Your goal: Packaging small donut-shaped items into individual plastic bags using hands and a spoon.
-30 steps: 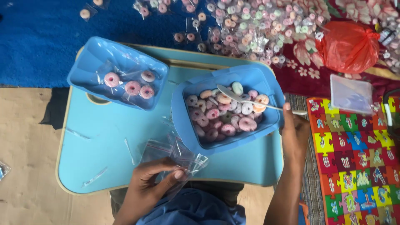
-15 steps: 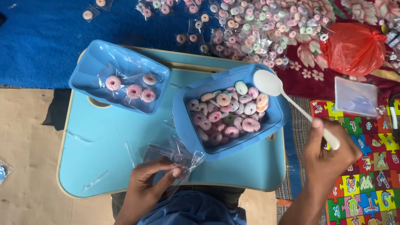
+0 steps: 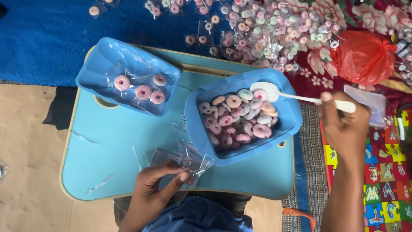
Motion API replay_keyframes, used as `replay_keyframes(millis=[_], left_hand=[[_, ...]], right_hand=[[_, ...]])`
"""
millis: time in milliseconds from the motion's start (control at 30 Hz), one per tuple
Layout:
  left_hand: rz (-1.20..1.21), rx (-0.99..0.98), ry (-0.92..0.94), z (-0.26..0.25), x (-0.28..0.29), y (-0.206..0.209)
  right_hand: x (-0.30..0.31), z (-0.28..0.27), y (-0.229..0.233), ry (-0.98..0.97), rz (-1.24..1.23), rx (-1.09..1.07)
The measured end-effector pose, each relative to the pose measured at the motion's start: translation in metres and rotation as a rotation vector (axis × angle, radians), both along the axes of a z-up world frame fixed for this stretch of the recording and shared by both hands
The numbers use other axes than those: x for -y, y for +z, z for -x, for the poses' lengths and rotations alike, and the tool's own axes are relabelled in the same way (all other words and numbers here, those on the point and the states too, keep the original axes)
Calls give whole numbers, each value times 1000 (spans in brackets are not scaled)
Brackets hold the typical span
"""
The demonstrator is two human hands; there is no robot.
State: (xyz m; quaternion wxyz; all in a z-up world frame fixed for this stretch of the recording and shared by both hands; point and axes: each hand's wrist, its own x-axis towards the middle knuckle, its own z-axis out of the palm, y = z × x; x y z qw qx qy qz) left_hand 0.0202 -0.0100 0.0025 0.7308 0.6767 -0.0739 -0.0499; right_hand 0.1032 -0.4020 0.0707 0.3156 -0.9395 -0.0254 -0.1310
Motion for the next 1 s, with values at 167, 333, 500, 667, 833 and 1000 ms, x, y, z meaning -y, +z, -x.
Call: replay_keyframes(millis=[167,333,500,667,833,1000], left_hand=[[8,-66,15,-1,-8,4],[19,-180,128,8,-2,-21],[0,-202,109,2,4,-5],[10,-304,89,-6,10,8],[-11,-261,54,-7,14,13],[-26,-202,7,-6,17,20]], right_hand=[[-5,15,8,-69,25,60],[1,2,-22,-252,-304,-19],[15,4,-46,-347,-567,29],[13,17,-41,-410,-755,147],[-26,43,-18,-476,-890,135],[-58,64,-17,-270,-930,43]])
